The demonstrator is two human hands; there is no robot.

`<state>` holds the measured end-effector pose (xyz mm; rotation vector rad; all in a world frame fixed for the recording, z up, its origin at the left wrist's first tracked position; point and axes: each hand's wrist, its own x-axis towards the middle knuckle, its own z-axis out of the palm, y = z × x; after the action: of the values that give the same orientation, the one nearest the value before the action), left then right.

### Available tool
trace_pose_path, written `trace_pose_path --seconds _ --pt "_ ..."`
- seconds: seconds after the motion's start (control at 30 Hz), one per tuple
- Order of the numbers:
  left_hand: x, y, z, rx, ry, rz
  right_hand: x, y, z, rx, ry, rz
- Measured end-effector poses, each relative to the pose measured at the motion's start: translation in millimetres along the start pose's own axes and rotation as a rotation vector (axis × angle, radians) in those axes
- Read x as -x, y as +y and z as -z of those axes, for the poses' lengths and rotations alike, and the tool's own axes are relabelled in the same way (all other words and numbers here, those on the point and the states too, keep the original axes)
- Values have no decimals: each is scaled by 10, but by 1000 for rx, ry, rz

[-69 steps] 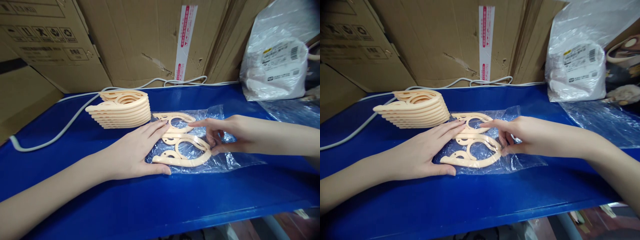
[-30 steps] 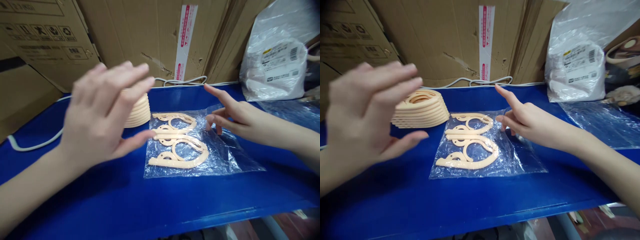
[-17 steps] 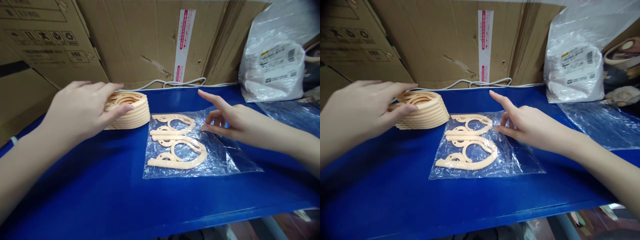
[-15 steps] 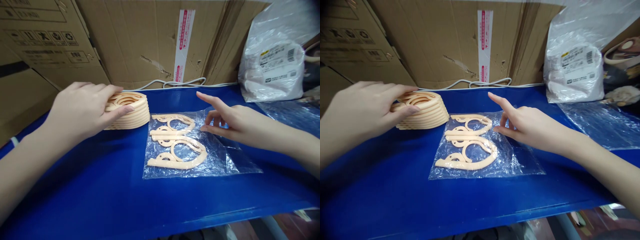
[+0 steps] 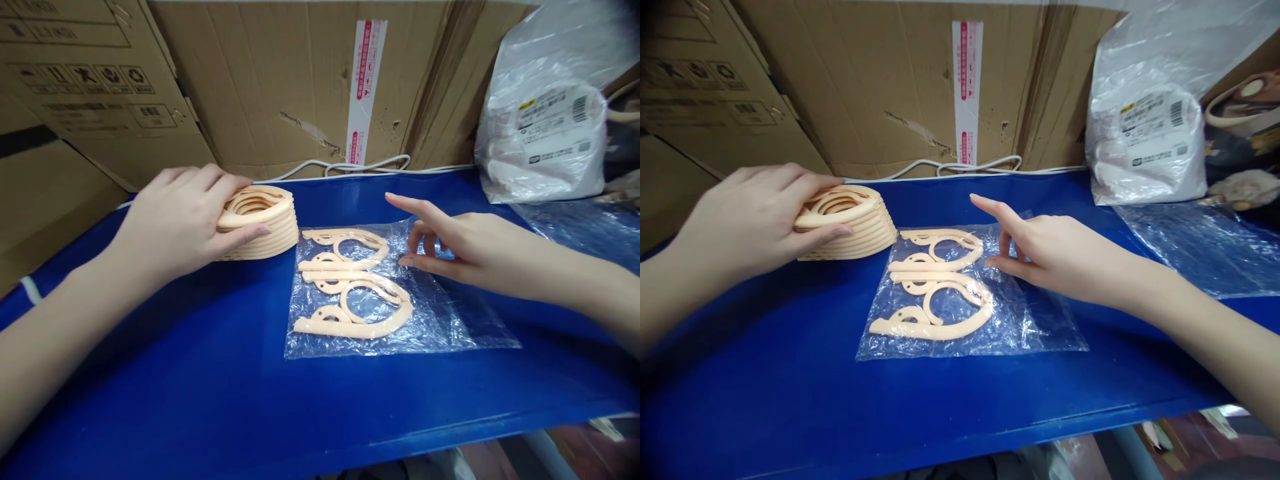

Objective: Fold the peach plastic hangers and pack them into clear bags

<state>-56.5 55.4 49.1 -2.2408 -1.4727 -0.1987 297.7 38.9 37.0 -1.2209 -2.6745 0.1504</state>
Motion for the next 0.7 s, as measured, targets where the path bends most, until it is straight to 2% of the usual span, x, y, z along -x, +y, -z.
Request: trace_pose_path --seconds 0.17,0.23,0.33,0.43,0.5,0.6,0.7 --pt "13 -19 -18 -9 43 18 3 -1 0 7 -9 -2" --pt "29 -25 -24 11 114 -3 -6 -13 9 7 0 -11" --pt "67 16 -18 66 253 -120 -22 -59 38 32 88 -12" --pt "121 157 11 127 365 -282 -14 -157 79 -17 169 21" --pt "167 299 35 155 372 -358 10 -258 103 -178 105 106" --pt "242 516 61 163 405 -417 49 -442 118 -402 -124 235" --pt "297 657 65 191 416 -466 69 -584 104 -512 -239 236"
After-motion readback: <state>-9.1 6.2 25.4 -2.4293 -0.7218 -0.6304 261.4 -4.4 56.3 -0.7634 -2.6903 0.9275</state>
